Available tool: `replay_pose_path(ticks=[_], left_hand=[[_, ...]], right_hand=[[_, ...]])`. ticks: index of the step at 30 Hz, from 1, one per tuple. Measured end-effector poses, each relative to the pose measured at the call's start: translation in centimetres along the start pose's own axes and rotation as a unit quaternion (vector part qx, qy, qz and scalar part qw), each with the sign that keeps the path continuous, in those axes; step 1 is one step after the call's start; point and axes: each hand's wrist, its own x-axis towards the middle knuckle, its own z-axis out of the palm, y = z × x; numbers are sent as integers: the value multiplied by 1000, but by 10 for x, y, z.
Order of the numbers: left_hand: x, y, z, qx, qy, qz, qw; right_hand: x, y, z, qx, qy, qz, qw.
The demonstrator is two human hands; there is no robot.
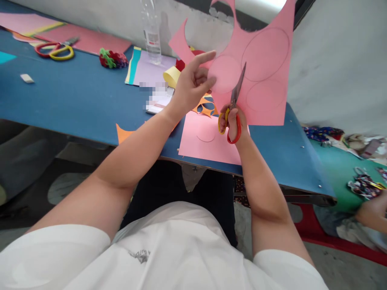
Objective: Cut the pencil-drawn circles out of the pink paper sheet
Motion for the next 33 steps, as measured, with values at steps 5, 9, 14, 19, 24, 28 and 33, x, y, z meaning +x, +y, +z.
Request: replay_pose_path(ticks=[5,9,14,19,24,28,33], left_hand=[[-1,-2,2,29,2,7,1000],[0,-7,1,42,-3,5,999],[0,-9,0,27,-12,-1,1000],[0,-9,0,22,-16,-8,1000],[-1,-6,1,20,-28,-10,999],[-2,-7,1,17,-40,-11,999],[-2,-8,2,12,-42,1,999]], right_hand=[[0,1,-1,6,4,13,1000],[-1,1,-2,5,5,14,1000],[-2,3,-3,7,-2,14,1000],[-3,1,-5,15,-13,-1,1000],[-5,-1,-4,2,-16,-1,1000],[-6,0,-3,8,-14,1,1000],[-6,-1,-5,9,-14,0,1000]])
